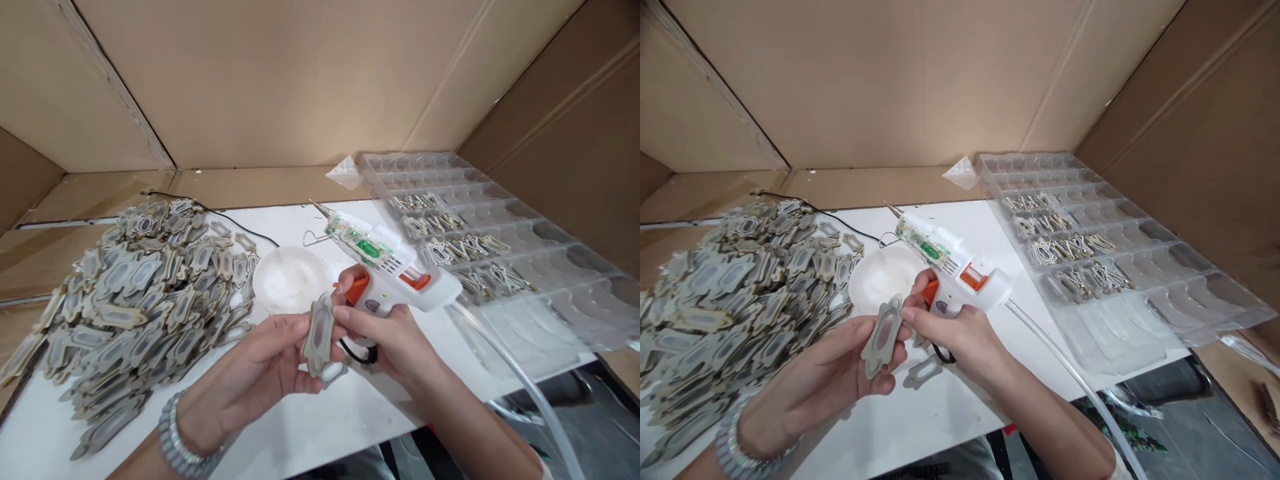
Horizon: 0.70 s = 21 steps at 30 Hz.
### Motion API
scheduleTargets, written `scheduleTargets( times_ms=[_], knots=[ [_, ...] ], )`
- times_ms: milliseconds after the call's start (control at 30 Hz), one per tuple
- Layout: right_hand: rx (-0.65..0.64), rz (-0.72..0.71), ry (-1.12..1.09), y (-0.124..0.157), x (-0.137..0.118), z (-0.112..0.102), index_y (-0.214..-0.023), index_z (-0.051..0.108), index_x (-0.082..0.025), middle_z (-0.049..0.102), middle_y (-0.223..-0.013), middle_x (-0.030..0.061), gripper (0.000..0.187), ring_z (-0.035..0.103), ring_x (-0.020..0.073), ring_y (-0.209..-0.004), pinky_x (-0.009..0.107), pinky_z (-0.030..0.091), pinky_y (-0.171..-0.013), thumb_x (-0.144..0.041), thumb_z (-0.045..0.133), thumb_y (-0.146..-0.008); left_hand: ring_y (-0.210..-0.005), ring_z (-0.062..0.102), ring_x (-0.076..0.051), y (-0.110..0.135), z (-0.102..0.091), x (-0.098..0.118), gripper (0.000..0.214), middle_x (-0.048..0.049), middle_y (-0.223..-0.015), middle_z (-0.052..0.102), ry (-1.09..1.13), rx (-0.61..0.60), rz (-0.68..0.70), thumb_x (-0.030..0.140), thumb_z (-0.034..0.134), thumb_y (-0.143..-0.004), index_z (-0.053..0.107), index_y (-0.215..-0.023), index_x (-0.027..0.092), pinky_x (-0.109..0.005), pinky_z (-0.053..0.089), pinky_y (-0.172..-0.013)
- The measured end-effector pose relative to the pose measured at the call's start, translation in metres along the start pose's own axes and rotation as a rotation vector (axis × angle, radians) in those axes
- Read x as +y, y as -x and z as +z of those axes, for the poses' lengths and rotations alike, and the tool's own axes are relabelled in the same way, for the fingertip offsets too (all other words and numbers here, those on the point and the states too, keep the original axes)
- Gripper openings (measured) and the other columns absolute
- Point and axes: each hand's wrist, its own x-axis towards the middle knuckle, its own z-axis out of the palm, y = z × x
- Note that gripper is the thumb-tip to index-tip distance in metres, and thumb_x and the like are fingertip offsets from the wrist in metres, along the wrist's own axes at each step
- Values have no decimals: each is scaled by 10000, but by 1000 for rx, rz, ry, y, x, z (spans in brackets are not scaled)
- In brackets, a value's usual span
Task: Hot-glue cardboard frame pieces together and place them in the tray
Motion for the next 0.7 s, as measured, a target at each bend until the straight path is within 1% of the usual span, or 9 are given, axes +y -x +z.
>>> scheduleTargets(
  times_ms=[133, 233, 300, 367, 433, 500, 533, 600, 700],
  knots=[
    [7, -19, 42, 0, 0, 2, -889, 583, -221, 646, -692, -43, 215, 548, 95, -543, 225, 427, -517, -287, 760, -787, -795, 665, -92, -1, 0, -1, 196, -17, -898, 736, -15, -20, 19, 388, 782, -800, 779, -930, 242, -174, 566, -691],
    [100, -71, 105, 0, -2, 0, -936, 601, -220, 683, -711, -32, 224, 488, 81, -491, 232, 433, -510, -365, 728, -823, -715, 661, -91, 0, -1, 5, 234, -21, -800, 734, -178, 61, 163, 391, 840, -725, 782, -864, 212, -164, 555, -691],
    [153, -123, 155, 0, -4, -4, -945, 615, -217, 701, -718, -21, 237, 459, 79, -462, 240, 436, -491, -407, 707, -838, -693, 683, -116, 4, -5, 14, 255, -32, -778, 742, -360, 137, 366, 391, 854, -701, 774, -854, 204, -176, 563, -663],
    [174, -175, 233, 1, -8, -10, -937, 628, -220, 706, -717, -15, 241, 481, 94, -466, 251, 451, -483, -421, 709, -834, -738, 722, -155, 10, -12, 25, 232, -34, -822, 762, -568, 222, 624, 339, 842, -719, 757, -902, 224, -209, 590, -666],
    [183, -225, 354, 3, -13, -14, -924, 639, -229, 705, -726, -14, 214, 529, 112, -493, 260, 480, -501, -398, 722, -823, -846, 746, -172, 18, -17, 36, 227, -15, -885, 773, -801, 311, 910, 223, 820, -735, 726, -941, 240, -252, 614, -804],
    [157, -261, 508, 5, -17, -16, -904, 647, -238, 692, -724, -18, 142, 548, 116, -505, 257, 491, -512, -340, 711, -828, -936, 744, -163, 24, -20, 43, 294, 12, -927, 774, -1022, 378, 1161, 103, 791, -719, 685, -960, 234, -284, 568, -990],
    [124, -272, 578, 6, -18, -16, -885, 649, -238, 677, -711, -18, 103, 549, 118, -506, 254, 487, -503, -311, 697, -832, -961, 740, -160, 26, -21, 45, 319, 21, -940, 773, -1107, 403, 1256, 66, 779, -707, 664, -957, 226, -297, 534, -1054],
    [49, -288, 664, 6, -17, -13, -796, 635, -227, 654, -725, -5, 77, 549, 123, -515, 250, 470, -471, -277, 689, -819, -983, 736, -163, 27, -20, 47, 346, 21, -969, 770, -1208, 456, 1370, 34, 763, -695, 630, -956, 218, -326, 504, -1102],
    [-35, -324, 718, 6, -13, -9, -683, 598, -211, 658, -879, 27, 145, 578, 124, -573, 255, 480, -502, -228, 700, -785, -1004, 732, -188, 24, -17, 43, 355, -3, -991, 766, -1282, 528, 1451, 39, 755, -694, 607, -964, 216, -392, 495, -1118]
  ],
)
